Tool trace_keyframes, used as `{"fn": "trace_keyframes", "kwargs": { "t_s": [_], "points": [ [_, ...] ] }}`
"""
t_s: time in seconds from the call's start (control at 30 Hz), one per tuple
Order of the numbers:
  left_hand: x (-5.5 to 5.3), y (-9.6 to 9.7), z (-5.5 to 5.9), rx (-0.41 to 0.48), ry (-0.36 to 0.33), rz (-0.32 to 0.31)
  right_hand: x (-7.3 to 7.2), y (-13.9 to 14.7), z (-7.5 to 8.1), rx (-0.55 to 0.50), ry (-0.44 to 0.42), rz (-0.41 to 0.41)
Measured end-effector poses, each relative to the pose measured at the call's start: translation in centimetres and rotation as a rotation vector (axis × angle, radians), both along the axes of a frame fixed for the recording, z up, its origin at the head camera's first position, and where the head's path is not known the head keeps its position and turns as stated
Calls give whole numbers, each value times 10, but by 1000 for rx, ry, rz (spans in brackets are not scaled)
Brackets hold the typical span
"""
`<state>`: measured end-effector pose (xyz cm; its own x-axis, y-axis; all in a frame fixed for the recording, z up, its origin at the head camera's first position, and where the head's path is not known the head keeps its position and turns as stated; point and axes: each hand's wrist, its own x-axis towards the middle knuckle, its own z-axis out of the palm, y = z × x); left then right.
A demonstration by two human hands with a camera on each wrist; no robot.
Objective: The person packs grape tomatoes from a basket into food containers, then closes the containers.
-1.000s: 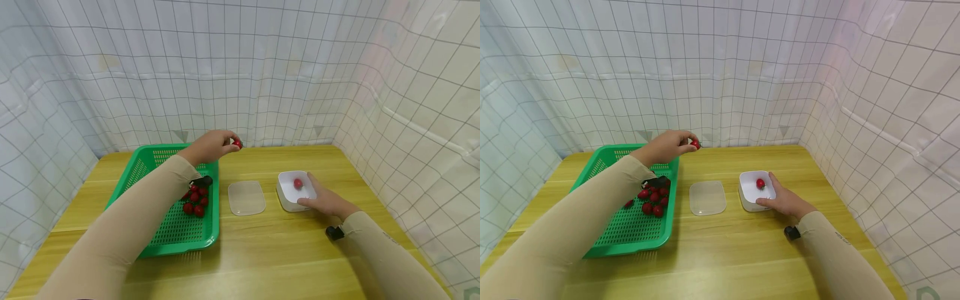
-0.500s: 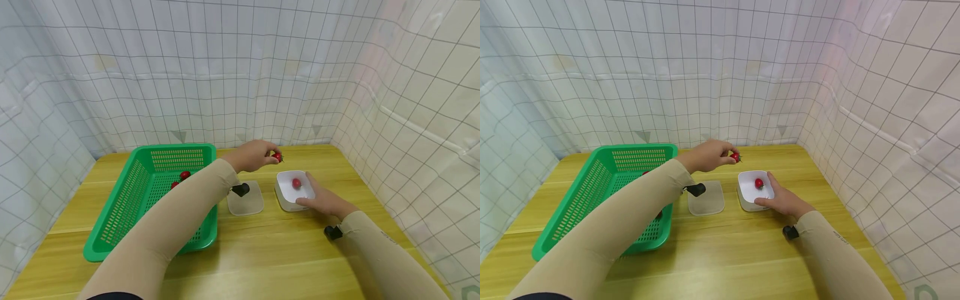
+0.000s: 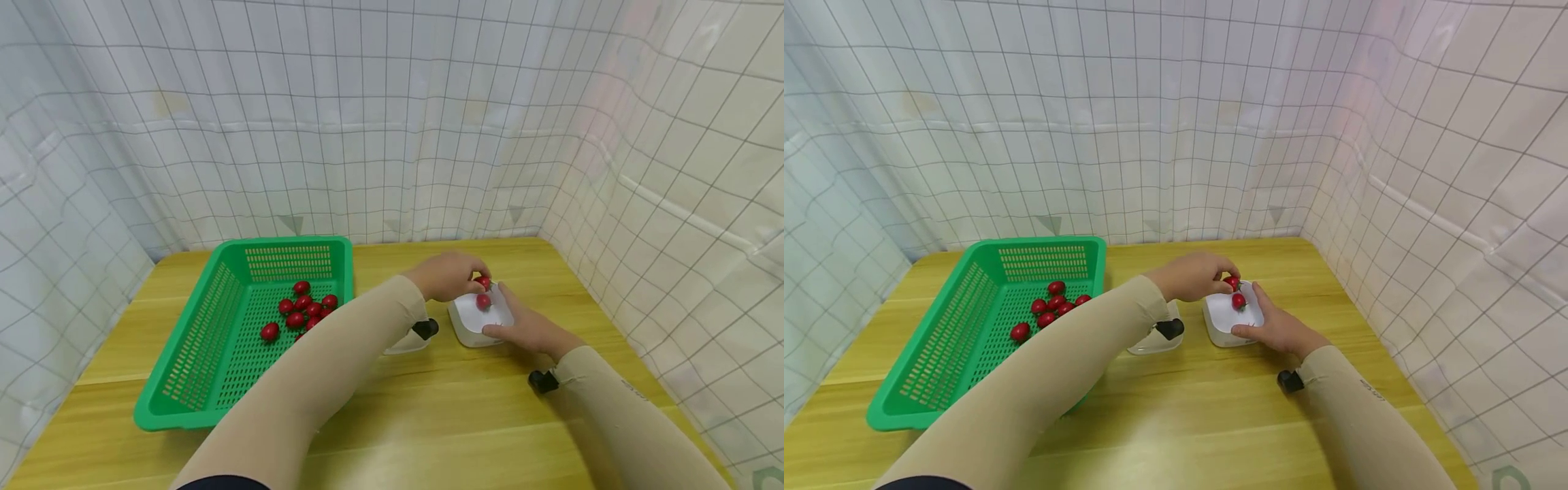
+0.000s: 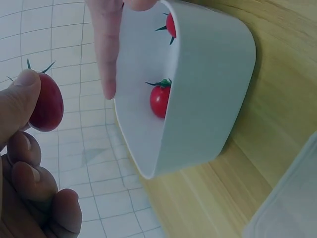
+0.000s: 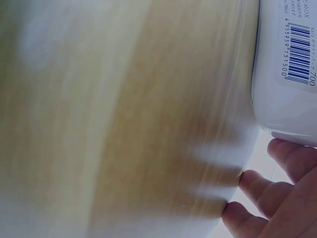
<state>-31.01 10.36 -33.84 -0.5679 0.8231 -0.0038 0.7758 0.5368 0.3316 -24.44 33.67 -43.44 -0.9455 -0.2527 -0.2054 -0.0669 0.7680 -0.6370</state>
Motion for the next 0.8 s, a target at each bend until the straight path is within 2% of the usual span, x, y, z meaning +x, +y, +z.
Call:
{"fn": "trace_keyframes", "kwargs": {
  "t_s": [0.27,0.47,0.8],
  "points": [
    [4,7,-6,-11,-26,19,0,1,-1,16,4,3],
    [2,9,-9,-13,-16,15,1,0,0,15,6,4],
    [3,15,-5,-50,9,30,1,1,0,-8,8,12]
  ]
}}
